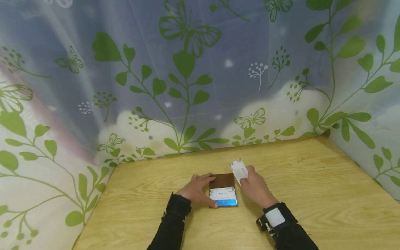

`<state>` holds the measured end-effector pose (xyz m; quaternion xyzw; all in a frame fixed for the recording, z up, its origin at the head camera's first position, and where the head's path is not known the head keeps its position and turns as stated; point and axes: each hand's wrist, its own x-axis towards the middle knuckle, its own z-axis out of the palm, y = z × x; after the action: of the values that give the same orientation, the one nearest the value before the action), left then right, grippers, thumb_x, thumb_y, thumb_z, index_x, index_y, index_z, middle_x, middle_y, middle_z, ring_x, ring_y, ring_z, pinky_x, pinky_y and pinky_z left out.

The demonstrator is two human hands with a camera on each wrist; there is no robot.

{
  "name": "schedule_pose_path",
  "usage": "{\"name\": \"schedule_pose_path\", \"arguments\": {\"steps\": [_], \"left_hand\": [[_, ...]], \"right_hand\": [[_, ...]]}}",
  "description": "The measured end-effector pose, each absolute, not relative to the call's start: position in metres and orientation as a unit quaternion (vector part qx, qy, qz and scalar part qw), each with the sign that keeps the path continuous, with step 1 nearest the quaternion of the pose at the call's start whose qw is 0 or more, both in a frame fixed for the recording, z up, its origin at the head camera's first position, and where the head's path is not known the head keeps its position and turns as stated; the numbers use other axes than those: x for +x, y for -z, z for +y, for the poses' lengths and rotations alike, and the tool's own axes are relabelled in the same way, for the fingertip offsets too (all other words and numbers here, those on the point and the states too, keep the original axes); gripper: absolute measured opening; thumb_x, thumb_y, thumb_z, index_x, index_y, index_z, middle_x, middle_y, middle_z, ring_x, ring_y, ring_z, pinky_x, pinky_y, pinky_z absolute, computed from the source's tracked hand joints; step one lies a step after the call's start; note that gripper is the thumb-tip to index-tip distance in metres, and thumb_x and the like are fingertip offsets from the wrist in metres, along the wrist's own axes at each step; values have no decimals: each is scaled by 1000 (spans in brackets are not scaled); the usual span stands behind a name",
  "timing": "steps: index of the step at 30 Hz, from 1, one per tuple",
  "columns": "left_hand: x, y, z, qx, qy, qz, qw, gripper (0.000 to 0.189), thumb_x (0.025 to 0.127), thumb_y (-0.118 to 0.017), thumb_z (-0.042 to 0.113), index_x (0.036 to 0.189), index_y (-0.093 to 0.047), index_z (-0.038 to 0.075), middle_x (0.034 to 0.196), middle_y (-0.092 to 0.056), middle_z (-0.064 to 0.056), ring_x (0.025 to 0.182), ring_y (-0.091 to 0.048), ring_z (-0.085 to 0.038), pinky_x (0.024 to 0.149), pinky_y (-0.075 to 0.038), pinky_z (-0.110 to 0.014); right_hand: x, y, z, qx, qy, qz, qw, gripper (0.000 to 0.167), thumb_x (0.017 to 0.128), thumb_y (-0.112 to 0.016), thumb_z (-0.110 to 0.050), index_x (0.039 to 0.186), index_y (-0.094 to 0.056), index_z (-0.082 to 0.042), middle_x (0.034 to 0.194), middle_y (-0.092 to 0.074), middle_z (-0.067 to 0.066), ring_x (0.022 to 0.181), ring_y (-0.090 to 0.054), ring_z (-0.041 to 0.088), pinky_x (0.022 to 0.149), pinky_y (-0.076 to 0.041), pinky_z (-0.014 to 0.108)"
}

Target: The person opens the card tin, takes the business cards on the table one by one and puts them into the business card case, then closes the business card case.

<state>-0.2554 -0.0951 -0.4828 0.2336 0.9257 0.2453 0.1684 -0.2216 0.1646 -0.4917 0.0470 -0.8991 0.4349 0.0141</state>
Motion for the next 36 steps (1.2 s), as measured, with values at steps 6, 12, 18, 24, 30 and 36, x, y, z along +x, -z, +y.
{"name": "schedule_pose_path", "arguments": {"steps": [6, 12, 18, 24, 30, 36], "left_hand": [[-255, 483, -95, 230, -238, 929, 163, 106, 70, -94, 50, 159, -44, 23, 168, -30, 4, 121, -36, -17, 100, -46, -36], [-256, 484, -93, 230, -230, 933, 157, 106, 69, -94, 52, 159, -45, 23, 168, -32, 3, 121, -38, -19, 99, -46, -37], [-257, 484, -93, 229, -234, 932, 155, 107, 68, -95, 51, 158, -46, 22, 167, -33, 4, 120, -37, -17, 99, -46, -34], [-256, 483, -93, 225, -239, 932, 155, 107, 68, -96, 50, 158, -47, 22, 167, -34, 4, 120, -37, -16, 97, -46, -33], [-256, 483, -94, 227, -234, 933, 153, 107, 68, -96, 51, 158, -46, 24, 167, -34, 3, 116, -37, -16, 94, -45, -32], [-257, 483, -94, 229, -231, 933, 156, 107, 68, -96, 51, 159, -46, 23, 167, -33, 3, 114, -37, -16, 93, -45, -31]], "right_hand": [[-221, 492, 161, 101, -487, -868, 13, 41, 102, -53, -1, 140, -40, 7, 113, -67, 27, 90, -67, 26, 66, -54, 31], [-220, 492, 155, 129, -507, -852, -11, 43, 101, -58, 1, 139, -40, 2, 92, -70, 11, 71, -62, 18, 58, -48, 27], [-219, 493, 155, 140, -505, -851, -27, 41, 100, -59, 2, 137, -42, 0, 87, -68, 8, 67, -58, 18, 54, -43, 26], [-219, 493, 157, 156, -477, -864, -36, 35, 100, -61, 2, 132, -48, -3, 93, -71, 7, 67, -55, 15, 54, -42, 26], [-219, 493, 158, 164, -433, -885, -47, 32, 99, -65, -1, 128, -56, -8, 101, -70, 5, 77, -57, 15, 61, -45, 29], [-217, 492, 157, 167, -418, -892, -44, 31, 96, -69, -1, 125, -60, -7, 101, -67, 4, 84, -57, 16, 66, -47, 29]]}}
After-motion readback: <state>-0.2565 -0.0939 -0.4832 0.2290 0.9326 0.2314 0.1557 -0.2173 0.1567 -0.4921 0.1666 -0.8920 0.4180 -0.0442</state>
